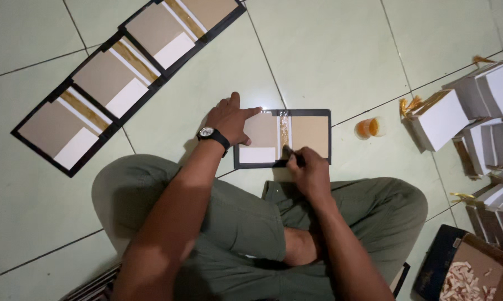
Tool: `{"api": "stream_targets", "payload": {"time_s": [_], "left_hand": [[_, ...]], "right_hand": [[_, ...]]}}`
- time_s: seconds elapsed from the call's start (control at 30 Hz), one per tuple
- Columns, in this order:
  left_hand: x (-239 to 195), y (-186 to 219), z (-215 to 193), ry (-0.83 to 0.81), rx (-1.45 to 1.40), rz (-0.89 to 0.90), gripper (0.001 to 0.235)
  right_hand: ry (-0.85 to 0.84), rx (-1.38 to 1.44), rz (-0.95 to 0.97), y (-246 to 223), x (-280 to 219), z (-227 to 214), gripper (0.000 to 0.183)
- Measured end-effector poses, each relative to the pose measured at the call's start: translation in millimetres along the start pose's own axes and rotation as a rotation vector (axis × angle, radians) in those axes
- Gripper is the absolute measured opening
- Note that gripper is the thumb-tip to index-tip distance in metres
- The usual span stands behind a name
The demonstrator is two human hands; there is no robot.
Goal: The person sits on the floor and assembles photo albums by applying glue to the spine of the covers using a brush. They handle multiple album covers, dipping the brush into a small container of glue and spreading it along the binding edge before setting the covers aside.
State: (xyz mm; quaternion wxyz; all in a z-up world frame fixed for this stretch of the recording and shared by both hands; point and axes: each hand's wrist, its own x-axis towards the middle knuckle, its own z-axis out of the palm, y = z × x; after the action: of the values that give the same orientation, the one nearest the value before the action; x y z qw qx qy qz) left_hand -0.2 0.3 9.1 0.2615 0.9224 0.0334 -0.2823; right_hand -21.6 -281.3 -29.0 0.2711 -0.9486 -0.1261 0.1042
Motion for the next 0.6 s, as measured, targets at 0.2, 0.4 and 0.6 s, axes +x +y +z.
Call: {"api": "stream_targets", "payload": {"time_s": [0.2, 0.4, 0.6], "left_hand": [[2.6, -1.4, 3.7, 0.011, 0.031, 0.015, 0.089], [-3.5, 0.9, -0.5, 0.016, 0.04, 0.011, 0.089], [-4.5, 2.2, -1.6, 0.024, 0.033, 0.012, 0.089]], "right_hand": [[-0.11, -0.103, -0.06, 16.1, -22.2, -2.7, 0.019], [-0.115, -0.109, -0.109, -1.3, -31.8, -10.0, 0.019], [-0.106, -0.141, -0.158, -5.6, -33.1, -9.0, 0.017]]}}
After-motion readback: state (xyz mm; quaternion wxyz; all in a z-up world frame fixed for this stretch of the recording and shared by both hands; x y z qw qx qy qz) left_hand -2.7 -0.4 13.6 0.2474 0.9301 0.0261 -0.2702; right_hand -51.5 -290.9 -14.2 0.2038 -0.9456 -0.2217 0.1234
